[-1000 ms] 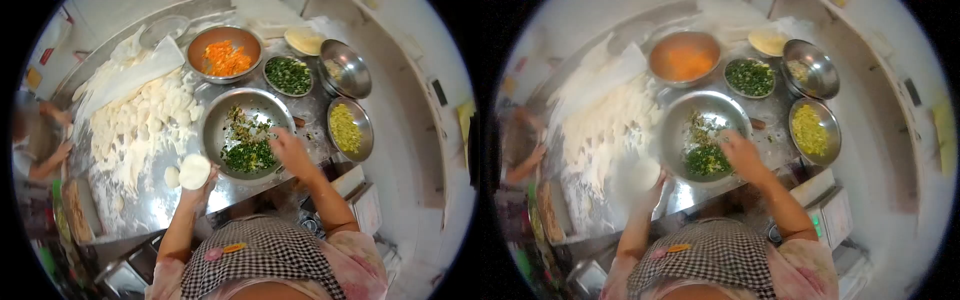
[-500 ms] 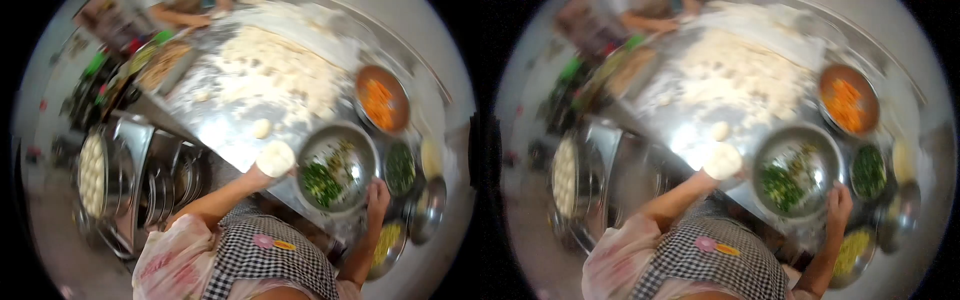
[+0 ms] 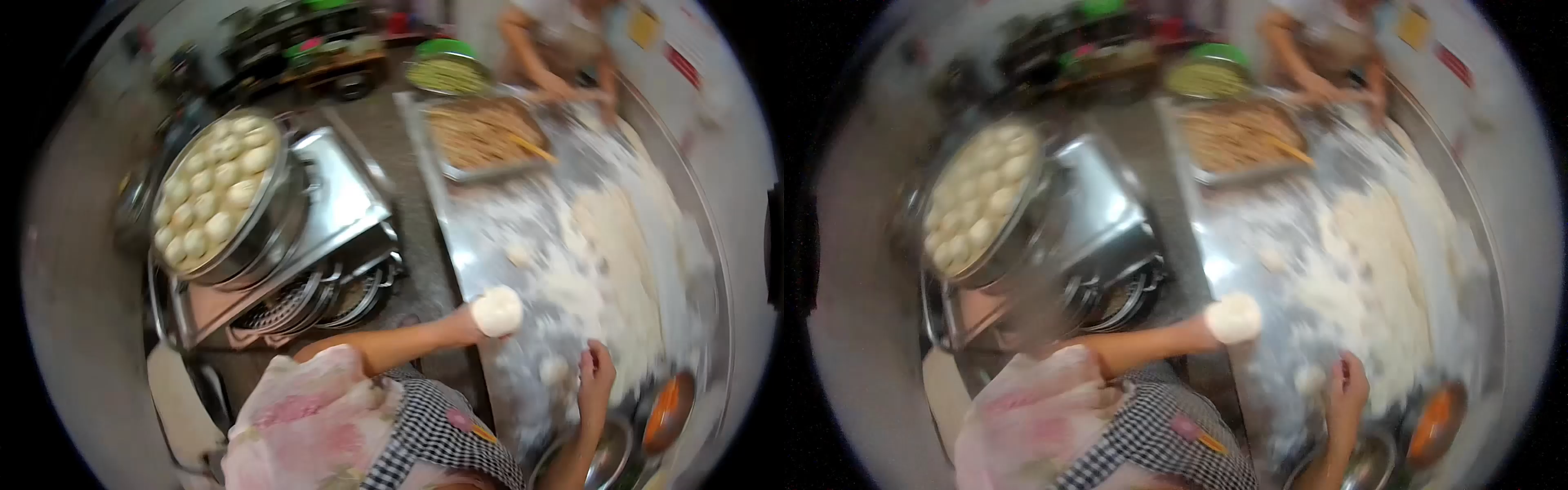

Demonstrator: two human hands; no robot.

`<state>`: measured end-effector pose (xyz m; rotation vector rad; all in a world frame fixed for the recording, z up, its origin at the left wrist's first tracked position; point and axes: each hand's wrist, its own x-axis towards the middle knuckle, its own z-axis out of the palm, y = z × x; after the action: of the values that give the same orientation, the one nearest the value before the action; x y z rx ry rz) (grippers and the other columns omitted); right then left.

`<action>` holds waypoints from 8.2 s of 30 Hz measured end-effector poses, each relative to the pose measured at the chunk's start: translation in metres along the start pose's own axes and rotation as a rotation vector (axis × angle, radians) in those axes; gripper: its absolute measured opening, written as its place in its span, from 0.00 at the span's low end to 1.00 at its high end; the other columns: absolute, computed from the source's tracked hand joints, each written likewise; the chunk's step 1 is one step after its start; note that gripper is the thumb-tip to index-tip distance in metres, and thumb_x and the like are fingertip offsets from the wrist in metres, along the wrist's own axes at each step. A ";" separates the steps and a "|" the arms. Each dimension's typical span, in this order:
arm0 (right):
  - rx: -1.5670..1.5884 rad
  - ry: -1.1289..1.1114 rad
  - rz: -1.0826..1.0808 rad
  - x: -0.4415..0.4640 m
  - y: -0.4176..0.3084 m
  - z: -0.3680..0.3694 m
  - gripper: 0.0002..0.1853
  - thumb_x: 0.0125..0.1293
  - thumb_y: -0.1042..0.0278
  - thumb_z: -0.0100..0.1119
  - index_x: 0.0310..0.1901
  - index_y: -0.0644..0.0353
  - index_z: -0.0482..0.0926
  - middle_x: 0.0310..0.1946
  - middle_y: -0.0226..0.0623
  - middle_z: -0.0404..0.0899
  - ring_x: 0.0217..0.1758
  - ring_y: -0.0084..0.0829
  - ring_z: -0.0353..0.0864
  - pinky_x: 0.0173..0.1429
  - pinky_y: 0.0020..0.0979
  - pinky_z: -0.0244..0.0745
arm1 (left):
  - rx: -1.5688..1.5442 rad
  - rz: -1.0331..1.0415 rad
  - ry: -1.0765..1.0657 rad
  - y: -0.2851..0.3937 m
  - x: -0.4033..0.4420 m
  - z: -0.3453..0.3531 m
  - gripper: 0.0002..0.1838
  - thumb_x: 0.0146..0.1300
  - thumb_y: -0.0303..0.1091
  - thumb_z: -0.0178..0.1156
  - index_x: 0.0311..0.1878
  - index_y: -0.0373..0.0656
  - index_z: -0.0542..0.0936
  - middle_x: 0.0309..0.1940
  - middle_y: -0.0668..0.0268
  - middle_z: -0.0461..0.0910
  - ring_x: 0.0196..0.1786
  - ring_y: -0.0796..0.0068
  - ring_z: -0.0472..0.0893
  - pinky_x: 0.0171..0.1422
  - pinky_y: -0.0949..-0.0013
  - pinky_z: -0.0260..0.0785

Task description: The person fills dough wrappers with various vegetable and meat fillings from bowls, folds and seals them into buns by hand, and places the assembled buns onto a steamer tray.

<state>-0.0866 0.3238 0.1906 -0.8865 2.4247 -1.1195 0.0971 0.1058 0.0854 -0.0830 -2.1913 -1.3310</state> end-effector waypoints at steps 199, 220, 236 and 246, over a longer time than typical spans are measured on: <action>-0.036 0.668 0.532 -0.473 0.377 -0.410 0.18 0.60 0.79 0.44 0.52 0.67 0.74 0.26 0.45 0.79 0.30 0.37 0.78 0.39 0.34 0.71 | 0.128 0.207 -0.764 0.345 0.100 0.821 0.36 0.38 0.36 0.72 0.49 0.32 0.65 0.44 0.46 0.71 0.50 0.48 0.73 0.55 0.58 0.67; 0.264 0.975 0.497 -0.487 0.356 -0.407 0.18 0.59 0.78 0.49 0.52 0.61 0.76 0.33 0.42 0.80 0.33 0.29 0.79 0.42 0.29 0.72 | -0.943 -0.488 -0.802 0.369 0.118 0.766 0.26 0.50 0.21 0.66 0.51 0.43 0.66 0.41 0.63 0.74 0.44 0.71 0.77 0.46 0.69 0.74; 0.759 1.075 0.344 -0.429 0.331 -0.418 0.19 0.60 0.70 0.59 0.54 0.65 0.74 0.26 0.26 0.73 0.27 0.22 0.72 0.34 0.22 0.69 | -1.071 -0.322 -1.172 0.381 0.129 0.728 0.42 0.45 0.27 0.73 0.64 0.42 0.62 0.53 0.66 0.72 0.54 0.79 0.71 0.61 0.74 0.64; 0.029 0.880 0.024 -0.456 0.316 -0.460 0.19 0.61 0.75 0.54 0.55 0.60 0.75 0.36 0.36 0.77 0.38 0.28 0.75 0.45 0.26 0.69 | -1.016 -0.401 -1.372 0.377 0.142 0.738 0.35 0.43 0.26 0.73 0.56 0.42 0.68 0.47 0.68 0.75 0.51 0.78 0.73 0.58 0.72 0.66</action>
<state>-0.1098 1.0409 0.2571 -0.3699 3.0391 -1.8075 -0.2168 0.8770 0.2034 -1.3217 -2.0968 -3.1275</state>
